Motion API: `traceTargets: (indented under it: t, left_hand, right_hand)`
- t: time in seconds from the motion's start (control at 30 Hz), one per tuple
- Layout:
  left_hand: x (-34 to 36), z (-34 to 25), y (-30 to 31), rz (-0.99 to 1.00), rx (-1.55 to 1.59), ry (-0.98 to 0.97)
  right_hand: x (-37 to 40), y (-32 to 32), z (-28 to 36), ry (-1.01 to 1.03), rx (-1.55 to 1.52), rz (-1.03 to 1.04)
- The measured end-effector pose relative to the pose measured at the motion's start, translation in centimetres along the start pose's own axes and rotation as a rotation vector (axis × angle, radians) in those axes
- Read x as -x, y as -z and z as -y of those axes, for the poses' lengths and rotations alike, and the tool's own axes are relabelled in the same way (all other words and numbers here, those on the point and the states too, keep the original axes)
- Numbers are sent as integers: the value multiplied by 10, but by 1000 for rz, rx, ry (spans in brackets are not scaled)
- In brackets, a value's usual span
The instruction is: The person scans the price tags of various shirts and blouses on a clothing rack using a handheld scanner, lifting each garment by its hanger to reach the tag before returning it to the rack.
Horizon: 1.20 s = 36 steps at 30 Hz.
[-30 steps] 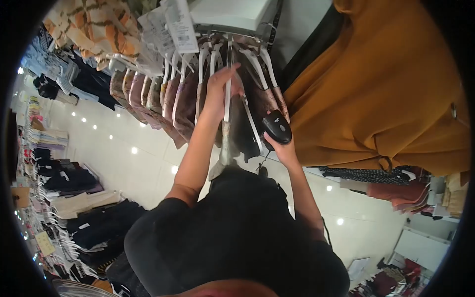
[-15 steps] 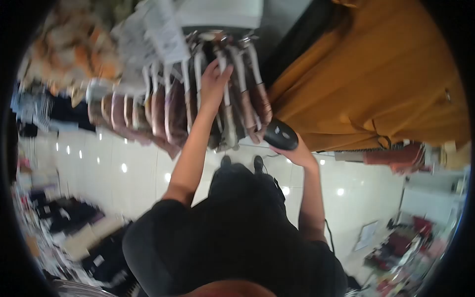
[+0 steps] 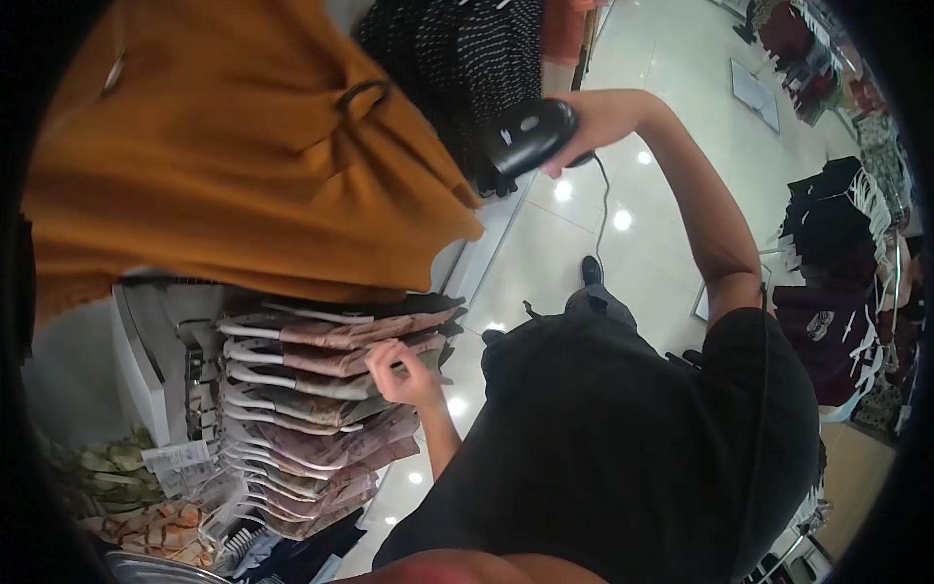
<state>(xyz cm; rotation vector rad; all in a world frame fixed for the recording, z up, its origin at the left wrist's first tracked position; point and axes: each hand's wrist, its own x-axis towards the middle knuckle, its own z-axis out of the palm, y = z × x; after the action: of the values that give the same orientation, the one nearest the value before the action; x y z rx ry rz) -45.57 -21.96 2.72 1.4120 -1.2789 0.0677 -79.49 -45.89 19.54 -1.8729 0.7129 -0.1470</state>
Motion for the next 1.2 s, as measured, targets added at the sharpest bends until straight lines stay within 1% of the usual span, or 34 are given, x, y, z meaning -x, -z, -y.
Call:
traceTargets:
  t: [0.03,0.07,0.1,0.13,0.17,0.2,0.27,0.33,0.4,0.43,0.47,0.5,0.53,0.57,0.6,0.63,0.67,0.7,0.73,0.77,0.8,0.83,0.87,0.9,0.93,0.97,1.03,1.07,1.13,1.17,1.2]
  left_hand:
    - [-3,-2,-12,-36,9,38]
    - [-9,-3,-26,-44,2,14]
    - [-13,-1,-38,-50,22,35]
    - [-15,-9,-55,-54,38,59]
    - [-17,-22,-76,-47,145,171]
    - [-23,-41,-101,-48,271,166]
    - [-26,-76,-151,-28,475,264]
    - [-20,-91,-197,97,496,283]
    - [-20,-118,-244,191,596,233]
    - [-20,-126,-263,231,611,226]
    - [-19,-135,-277,268,625,228]
    - [-20,-145,-291,294,675,279]
    - [-22,-155,-304,269,666,288]
    - [-23,-164,-316,281,656,288]
    - [-25,-169,-325,313,644,284]
    - [-25,-171,-335,313,647,281]
    - [-24,-171,-346,300,654,298]
    - [-28,-170,-358,295,661,310]
    - [-28,-171,-368,291,658,337]
    - [-30,-170,-377,295,662,368]
    - [-32,-168,-385,316,654,380]
    - [-35,-161,-397,320,630,446]
    - [-41,-155,-412,318,613,509]
    - [-47,-149,-426,356,608,506]
    - [-54,-144,-444,350,626,516]
    - [-64,-139,-463,335,643,559]
    - [-86,-130,-504,290,678,640]
    - [-98,-120,-526,262,689,652]
    - [-113,-102,-573,138,901,780]
    - [-124,-95,-596,94,887,812]
    - [-135,-93,-614,49,869,852]
  right_hand:
    - [16,3,-9,-72,41,-13]
    - [31,14,-20,-138,88,-25]
    - [43,23,-44,-182,68,113]
    - [67,31,-65,-88,29,33]
    - [88,47,-84,-118,38,66]
    - [109,58,-104,-145,39,98]
    - [160,89,-135,-154,82,38]
    - [216,106,-154,-229,106,-227]
    - [257,124,-169,-381,-116,-242]
    - [268,115,-185,-377,-465,-329]
    - [274,99,-200,-314,-559,-442]
    - [283,81,-226,-335,-525,-543]
    - [293,53,-258,-289,-566,-726]
    - [300,27,-279,-387,-732,-861]
    - [298,2,-283,-411,-812,-1012]
    - [295,-19,-301,-526,-933,-1032]
    - [281,-40,-325,-536,-1015,-1046]
    - [258,-44,-321,-581,-1157,-1045]
    - [234,-40,-317,-562,-1181,-986]
    - [219,-30,-320,-462,-1015,-803]
    - [210,-12,-320,-457,-775,-618]
    - [202,14,-297,-373,-714,-537]
    - [196,33,-282,-256,-588,-557]
    - [192,47,-290,-247,-594,-453]
    - [188,62,-299,-240,-596,-343]
    - [186,77,-303,-252,-581,-340]
    - [176,106,-308,-285,-512,-402]
    - [170,119,-313,-293,-487,-383]
    - [167,142,-325,-459,-594,-473]
    - [163,149,-334,-365,-563,-584]
    - [161,160,-342,-400,-534,-549]
